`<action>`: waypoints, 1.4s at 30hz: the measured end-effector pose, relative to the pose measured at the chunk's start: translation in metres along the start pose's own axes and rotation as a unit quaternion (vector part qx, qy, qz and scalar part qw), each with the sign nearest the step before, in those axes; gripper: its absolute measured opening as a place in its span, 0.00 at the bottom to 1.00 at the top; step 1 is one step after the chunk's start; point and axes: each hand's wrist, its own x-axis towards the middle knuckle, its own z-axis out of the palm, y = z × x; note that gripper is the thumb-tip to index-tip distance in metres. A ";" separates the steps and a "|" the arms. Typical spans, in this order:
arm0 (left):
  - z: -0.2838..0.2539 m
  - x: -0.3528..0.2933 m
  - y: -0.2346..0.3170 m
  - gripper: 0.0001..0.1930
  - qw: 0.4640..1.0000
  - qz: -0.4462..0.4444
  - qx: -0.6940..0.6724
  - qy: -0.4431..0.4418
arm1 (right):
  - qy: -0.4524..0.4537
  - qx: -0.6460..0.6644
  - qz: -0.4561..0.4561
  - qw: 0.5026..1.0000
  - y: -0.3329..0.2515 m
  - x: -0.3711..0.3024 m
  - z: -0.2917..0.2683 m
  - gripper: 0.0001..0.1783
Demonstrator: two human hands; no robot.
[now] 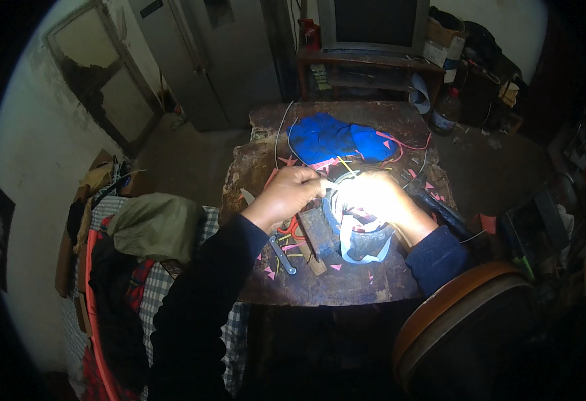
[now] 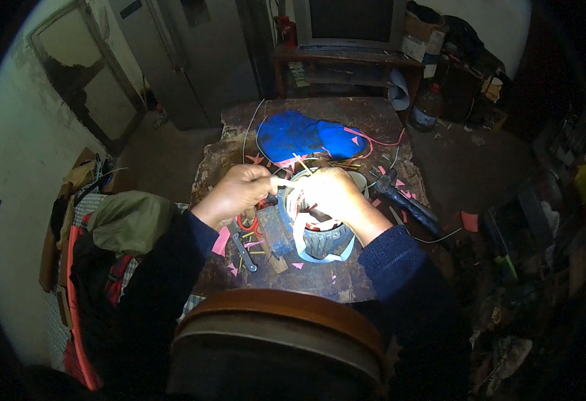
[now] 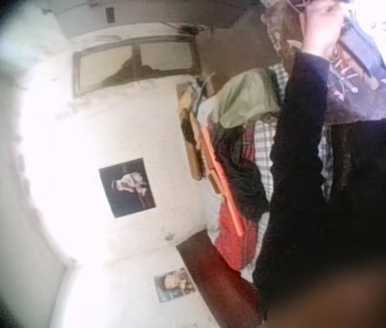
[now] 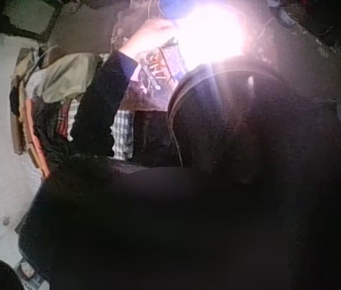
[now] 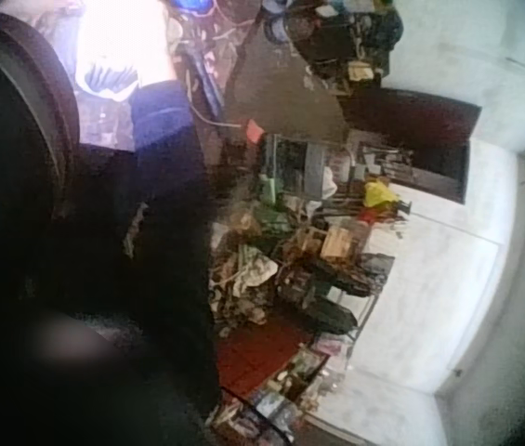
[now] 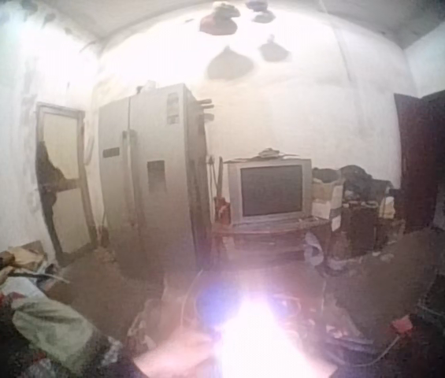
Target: The person winds a white insulating tape around a motor stator core, repeatedly pulling the tape from a roll and wrapping it around the stator's slots. The person uses a small stick to press the tape into place while holding the stator with the other hand.
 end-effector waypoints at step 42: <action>0.084 -0.020 -0.045 0.23 0.894 0.170 -0.398 0.114 | 0.135 0.076 0.064 0.986 -0.162 0.009 -0.066 0.22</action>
